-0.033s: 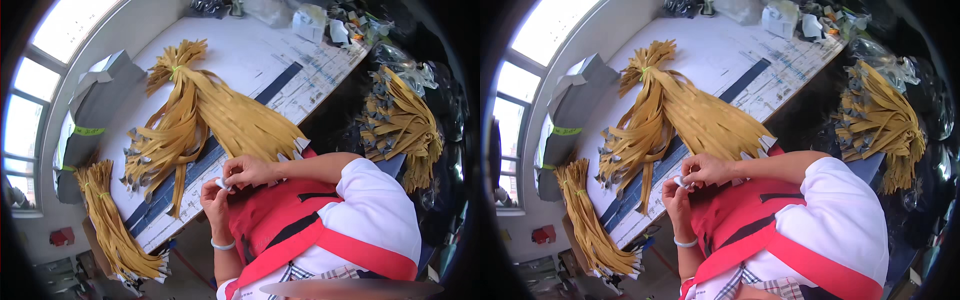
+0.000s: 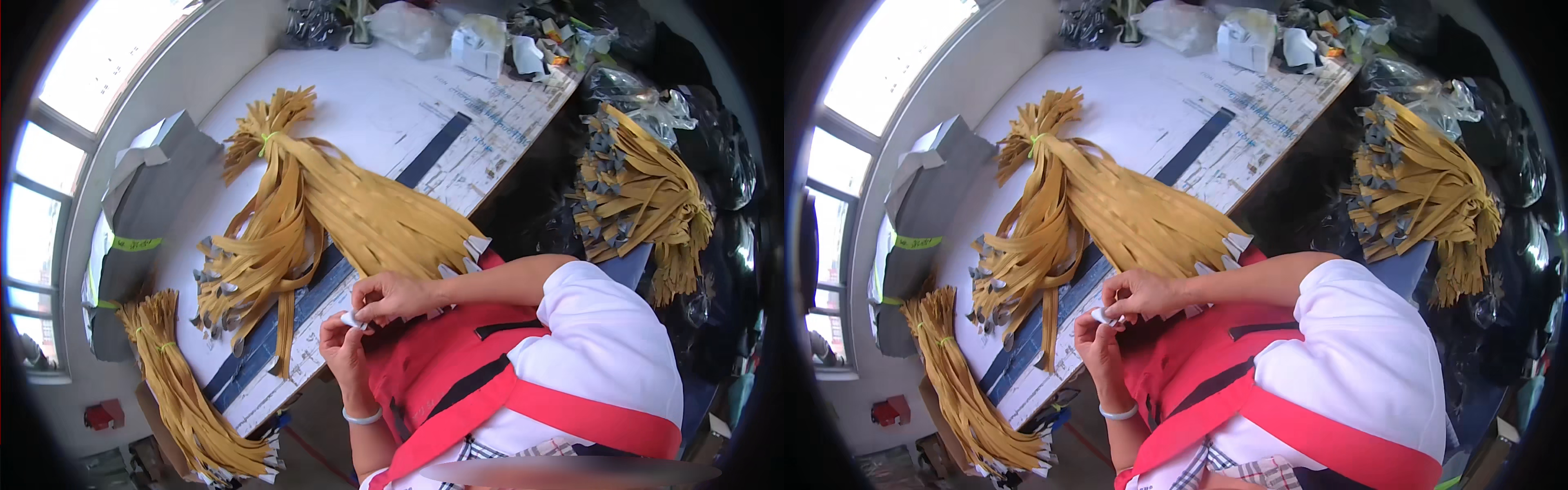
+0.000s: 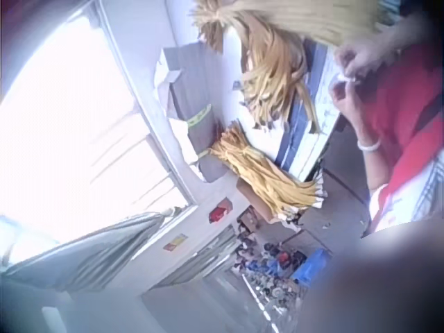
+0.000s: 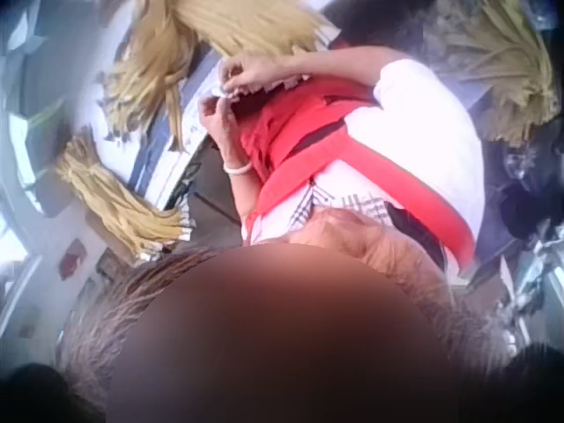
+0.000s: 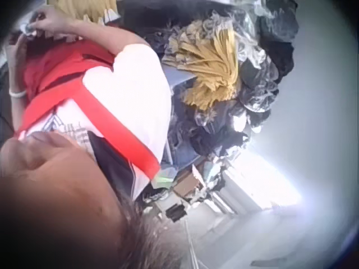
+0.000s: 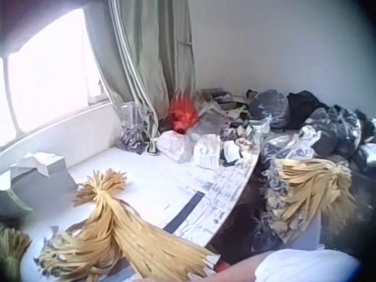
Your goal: The recorder is sorting and organizing a bundle of yellow zippers, ensuring the sliders and tape ends are correctly aligned.
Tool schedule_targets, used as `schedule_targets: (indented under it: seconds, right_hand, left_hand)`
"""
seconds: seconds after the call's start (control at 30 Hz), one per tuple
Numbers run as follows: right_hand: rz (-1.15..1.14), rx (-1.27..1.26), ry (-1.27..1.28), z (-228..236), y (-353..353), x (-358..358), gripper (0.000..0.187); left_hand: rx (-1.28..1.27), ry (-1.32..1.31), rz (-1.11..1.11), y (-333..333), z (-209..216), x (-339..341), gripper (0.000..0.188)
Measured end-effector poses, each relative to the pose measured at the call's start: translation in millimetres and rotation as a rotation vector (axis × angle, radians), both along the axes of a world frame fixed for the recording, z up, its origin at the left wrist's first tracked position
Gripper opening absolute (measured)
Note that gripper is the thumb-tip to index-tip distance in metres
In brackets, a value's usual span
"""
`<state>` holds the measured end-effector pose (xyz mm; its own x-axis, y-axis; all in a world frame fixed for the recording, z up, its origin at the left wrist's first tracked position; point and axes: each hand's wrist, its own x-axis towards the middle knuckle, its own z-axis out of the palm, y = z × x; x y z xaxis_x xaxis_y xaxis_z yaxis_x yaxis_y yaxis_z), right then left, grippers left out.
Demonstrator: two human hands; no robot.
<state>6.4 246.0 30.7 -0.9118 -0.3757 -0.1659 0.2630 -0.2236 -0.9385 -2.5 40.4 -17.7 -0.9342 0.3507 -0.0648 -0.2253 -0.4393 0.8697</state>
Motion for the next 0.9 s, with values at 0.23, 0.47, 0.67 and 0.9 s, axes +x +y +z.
schedule_targets:
  seconds: [0.23,0.47,0.67,0.9]
  right_hand:
    - [0.271,-0.060,0.034,-10,22,-13,0.019]
    - [0.259,-0.071,0.060,1,22,-20,0.024]
    - [0.085,0.166,0.042,-11,-3,-15,0.022]
    - [-0.226,0.175,0.508,-27,-14,-17,0.007]
  left_hand:
    - [-0.082,-0.004,-0.213,5,20,-11,0.012]
    - [-0.131,0.081,-0.150,10,34,-11,0.011]
    - [-0.609,0.461,0.210,18,16,-2,0.019]
    - [-0.366,0.309,0.068,6,46,-12,0.014]
